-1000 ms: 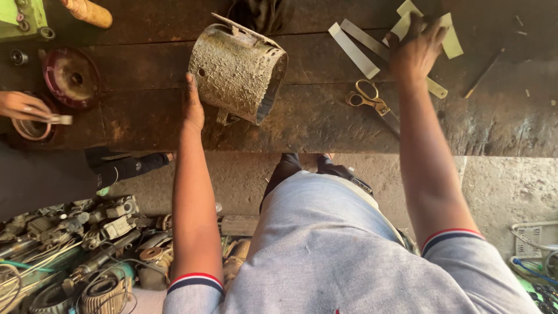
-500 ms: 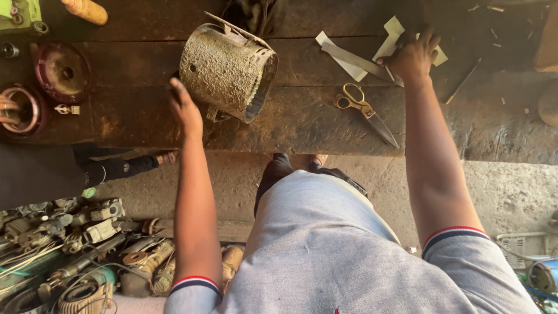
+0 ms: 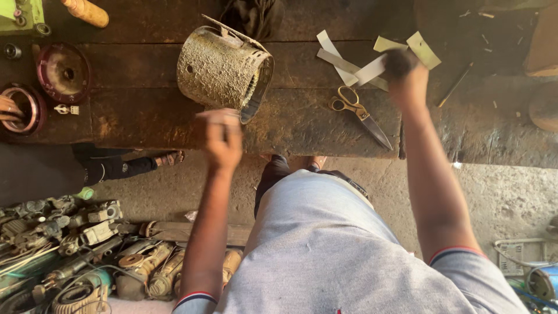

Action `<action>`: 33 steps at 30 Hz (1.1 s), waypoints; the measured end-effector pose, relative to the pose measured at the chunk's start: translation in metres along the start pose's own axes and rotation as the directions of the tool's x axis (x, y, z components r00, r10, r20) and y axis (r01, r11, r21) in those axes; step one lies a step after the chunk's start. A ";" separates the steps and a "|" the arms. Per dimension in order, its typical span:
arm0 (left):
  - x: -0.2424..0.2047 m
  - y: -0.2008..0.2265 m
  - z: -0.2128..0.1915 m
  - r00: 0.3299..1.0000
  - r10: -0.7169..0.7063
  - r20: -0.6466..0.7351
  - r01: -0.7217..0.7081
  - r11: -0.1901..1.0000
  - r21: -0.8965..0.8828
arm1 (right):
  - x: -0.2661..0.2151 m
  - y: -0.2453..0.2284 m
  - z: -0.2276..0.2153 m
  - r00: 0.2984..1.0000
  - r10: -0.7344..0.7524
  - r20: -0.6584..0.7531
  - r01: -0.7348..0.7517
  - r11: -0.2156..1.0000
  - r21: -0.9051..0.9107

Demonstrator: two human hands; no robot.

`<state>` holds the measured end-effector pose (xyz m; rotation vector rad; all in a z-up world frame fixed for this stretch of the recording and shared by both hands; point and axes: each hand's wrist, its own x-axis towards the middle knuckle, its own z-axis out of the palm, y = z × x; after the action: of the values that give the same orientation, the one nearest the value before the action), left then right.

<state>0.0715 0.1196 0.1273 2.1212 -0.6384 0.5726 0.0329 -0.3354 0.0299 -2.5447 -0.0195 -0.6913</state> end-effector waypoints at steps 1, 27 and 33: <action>0.002 0.016 0.011 0.994 0.046 0.095 -0.043 0.998 -0.042 | -0.002 -0.028 -0.010 0.994 0.078 0.072 -0.084 0.992 0.092; 0.002 0.107 0.051 0.825 -0.066 0.561 0.362 0.824 -0.436 | -0.039 -0.239 -0.074 0.933 0.273 0.233 -0.348 0.845 0.406; -0.017 0.104 0.051 0.814 -0.149 0.562 0.494 0.687 -0.534 | -0.045 -0.247 -0.060 0.887 0.386 0.251 -0.453 0.628 0.633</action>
<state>0.0029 0.0271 0.1496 1.6027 -0.5772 -0.3867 -0.0695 -0.1420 0.1677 -1.7568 0.2469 -0.2876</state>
